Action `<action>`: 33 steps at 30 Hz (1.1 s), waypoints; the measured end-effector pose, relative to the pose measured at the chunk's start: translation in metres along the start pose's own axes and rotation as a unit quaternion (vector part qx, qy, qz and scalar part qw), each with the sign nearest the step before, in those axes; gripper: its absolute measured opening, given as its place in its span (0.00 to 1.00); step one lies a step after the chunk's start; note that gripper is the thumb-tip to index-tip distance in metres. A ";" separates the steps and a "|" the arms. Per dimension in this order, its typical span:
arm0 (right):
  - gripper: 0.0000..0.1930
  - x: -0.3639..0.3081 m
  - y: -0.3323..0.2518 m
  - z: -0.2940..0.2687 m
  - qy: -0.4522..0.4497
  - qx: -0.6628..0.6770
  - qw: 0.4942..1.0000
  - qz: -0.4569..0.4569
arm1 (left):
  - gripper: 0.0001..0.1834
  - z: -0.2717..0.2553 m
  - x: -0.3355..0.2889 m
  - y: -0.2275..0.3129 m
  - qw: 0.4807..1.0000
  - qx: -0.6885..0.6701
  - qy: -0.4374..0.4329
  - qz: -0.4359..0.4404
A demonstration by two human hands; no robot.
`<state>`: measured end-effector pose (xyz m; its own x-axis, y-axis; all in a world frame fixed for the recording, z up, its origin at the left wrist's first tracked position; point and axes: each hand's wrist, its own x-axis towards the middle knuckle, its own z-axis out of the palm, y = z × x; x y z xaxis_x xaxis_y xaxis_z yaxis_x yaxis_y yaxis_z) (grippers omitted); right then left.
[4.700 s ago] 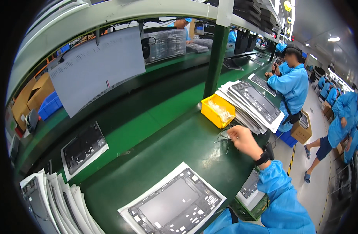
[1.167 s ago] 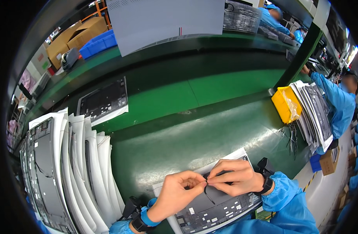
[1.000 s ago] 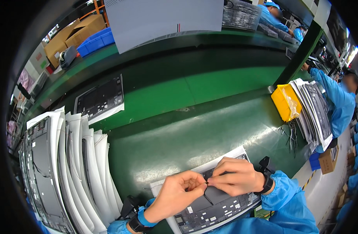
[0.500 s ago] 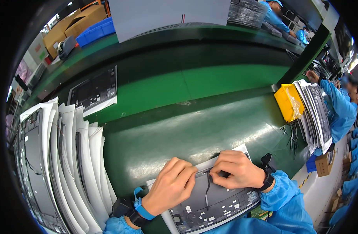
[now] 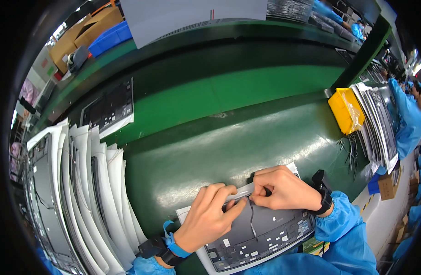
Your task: Manually assembling laptop or tablet internal components on a factory production line.
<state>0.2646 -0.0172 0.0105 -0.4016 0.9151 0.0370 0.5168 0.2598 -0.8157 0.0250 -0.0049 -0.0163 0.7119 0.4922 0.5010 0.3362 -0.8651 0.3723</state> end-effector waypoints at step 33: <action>0.09 -0.007 0.027 0.010 0.078 -0.082 0.976 -0.188 | 0.10 0.013 0.020 0.015 0.997 -0.025 -0.001 -0.073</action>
<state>0.2738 -0.0197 -0.0180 -0.4733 0.7778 0.4136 0.4745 0.6207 -0.6241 0.0527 -0.0094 -0.0105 0.6588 0.6124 0.4370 0.4052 -0.7782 0.4798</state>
